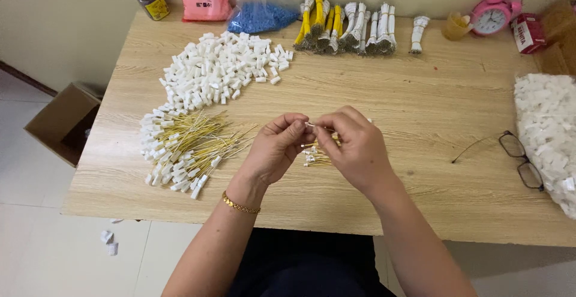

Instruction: Manually assembling swabs by attaching white foam tips to thin sticks

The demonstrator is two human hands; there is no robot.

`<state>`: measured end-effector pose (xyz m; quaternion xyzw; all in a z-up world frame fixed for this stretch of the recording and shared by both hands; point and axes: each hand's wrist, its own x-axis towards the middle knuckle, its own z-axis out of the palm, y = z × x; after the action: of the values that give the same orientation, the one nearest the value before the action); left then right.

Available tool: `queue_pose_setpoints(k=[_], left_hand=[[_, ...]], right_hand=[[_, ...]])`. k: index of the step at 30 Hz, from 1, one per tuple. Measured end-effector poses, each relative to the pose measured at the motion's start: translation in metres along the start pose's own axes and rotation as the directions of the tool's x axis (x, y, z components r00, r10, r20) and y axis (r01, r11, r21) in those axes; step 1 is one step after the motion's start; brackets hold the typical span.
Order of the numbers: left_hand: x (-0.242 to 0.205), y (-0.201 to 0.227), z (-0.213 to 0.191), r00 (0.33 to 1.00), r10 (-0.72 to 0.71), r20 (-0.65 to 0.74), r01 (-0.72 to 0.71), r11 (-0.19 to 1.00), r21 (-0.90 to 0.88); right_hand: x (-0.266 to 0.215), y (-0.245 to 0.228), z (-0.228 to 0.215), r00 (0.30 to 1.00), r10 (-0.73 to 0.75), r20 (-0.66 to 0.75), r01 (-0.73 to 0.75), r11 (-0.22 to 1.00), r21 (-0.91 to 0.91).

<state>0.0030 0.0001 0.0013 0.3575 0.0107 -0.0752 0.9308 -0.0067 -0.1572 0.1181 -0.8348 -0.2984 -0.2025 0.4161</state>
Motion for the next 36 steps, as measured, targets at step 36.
queue_pose_setpoints(k=[36], left_hand=[[-0.003,0.001,0.004,1.0,0.006,0.019,-0.007,1.0,0.021]], right_hand=[[-0.002,0.008,-0.001,0.998,0.063,0.019,-0.064,0.997,0.036]])
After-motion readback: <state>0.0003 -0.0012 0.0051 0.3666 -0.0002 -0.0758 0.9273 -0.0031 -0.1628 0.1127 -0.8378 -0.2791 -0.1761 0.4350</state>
